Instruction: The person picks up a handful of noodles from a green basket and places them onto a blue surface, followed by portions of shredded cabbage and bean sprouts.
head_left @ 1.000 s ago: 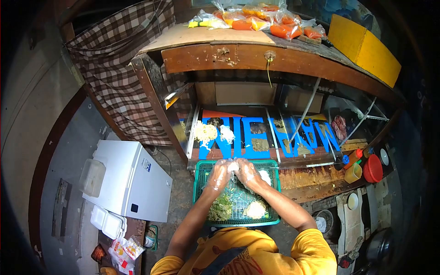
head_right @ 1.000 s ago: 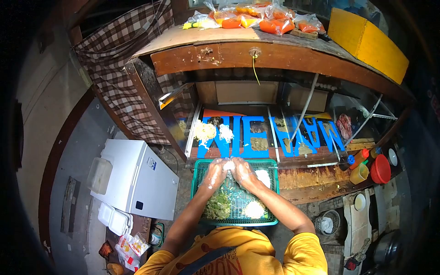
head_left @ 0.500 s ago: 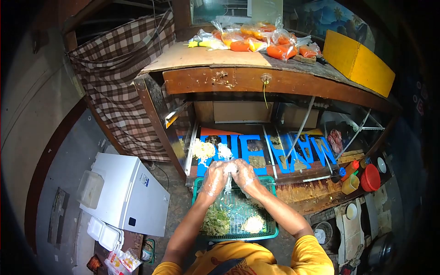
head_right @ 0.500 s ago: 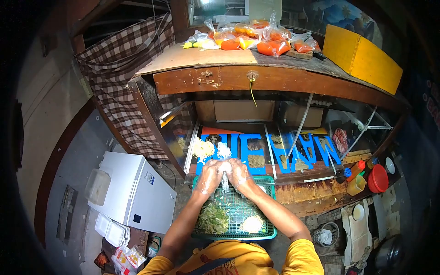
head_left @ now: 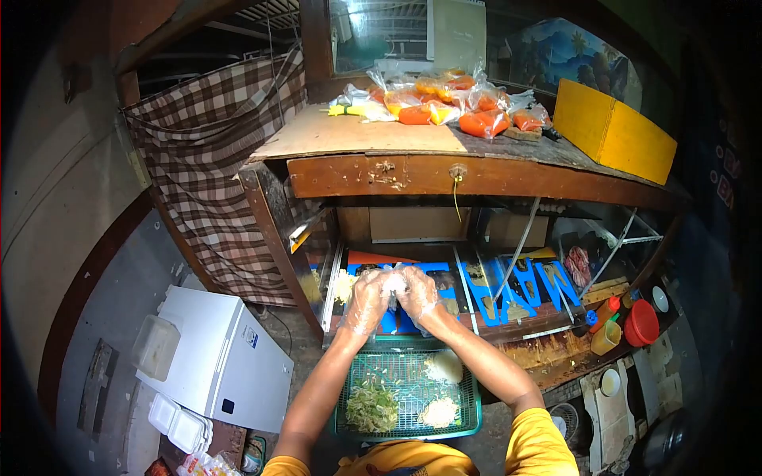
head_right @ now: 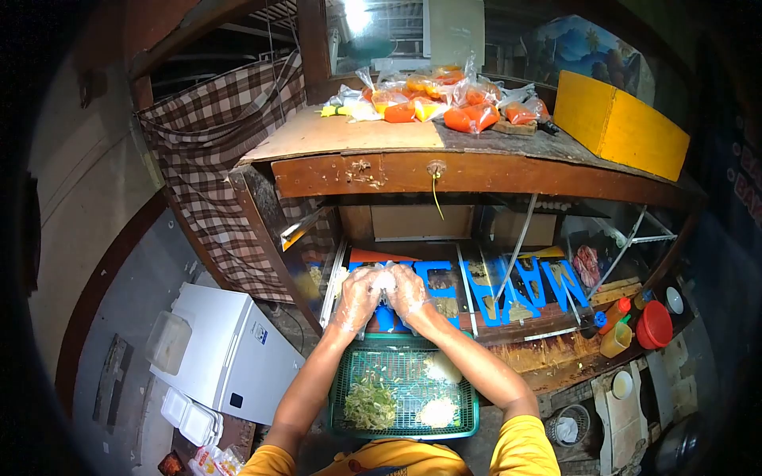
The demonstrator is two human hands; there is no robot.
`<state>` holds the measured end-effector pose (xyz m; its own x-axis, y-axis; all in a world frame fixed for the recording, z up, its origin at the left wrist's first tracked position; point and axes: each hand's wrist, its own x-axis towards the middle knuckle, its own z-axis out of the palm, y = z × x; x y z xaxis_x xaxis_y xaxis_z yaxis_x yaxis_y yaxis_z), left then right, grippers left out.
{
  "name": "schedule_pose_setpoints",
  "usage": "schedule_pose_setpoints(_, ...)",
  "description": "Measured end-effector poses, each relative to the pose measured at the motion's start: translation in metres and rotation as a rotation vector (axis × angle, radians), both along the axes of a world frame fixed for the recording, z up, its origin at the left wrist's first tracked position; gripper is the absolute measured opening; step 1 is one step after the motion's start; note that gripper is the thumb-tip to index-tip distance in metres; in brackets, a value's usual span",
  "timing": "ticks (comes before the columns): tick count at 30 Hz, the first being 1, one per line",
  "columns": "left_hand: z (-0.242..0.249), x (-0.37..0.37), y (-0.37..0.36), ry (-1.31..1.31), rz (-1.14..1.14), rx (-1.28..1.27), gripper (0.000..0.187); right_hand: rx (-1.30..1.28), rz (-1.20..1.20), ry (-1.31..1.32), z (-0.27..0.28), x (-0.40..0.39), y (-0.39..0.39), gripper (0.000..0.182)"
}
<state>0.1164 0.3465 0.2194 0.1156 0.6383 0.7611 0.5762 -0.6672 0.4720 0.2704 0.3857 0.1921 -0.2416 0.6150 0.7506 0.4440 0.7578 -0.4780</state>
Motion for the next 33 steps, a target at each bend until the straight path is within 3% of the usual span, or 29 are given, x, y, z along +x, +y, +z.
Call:
schedule_pose_setpoints(8, 0.016, -0.003, 0.032, 0.010, 0.027, 0.050, 0.028, 0.017, 0.005, 0.046, 0.022, -0.007, 0.027, 0.023)
schedule_pose_setpoints(14, 0.017, -0.002, 0.056, 0.002, 0.039, 0.076, 0.028, 0.002, -0.045, 0.033, 0.007, -0.013, 0.064, 0.023)
schedule_pose_setpoints(23, -0.043, 0.001, 0.106, -0.053, 0.099, -0.015, 0.031, -0.044, -0.069, -0.005, -0.022, -0.021, 0.083, 0.018)
schedule_pose_setpoints(28, -0.076, -0.001, 0.117, -0.036, 0.189, -0.152, 0.034, -0.123, -0.091, -0.107, -0.066, -0.023, 0.106, 0.042)
schedule_pose_setpoints(33, -0.106, -0.004, 0.120, -0.005, 0.213, -0.242, 0.038, -0.222, -0.125, -0.110, -0.091, -0.019, 0.098, 0.047)
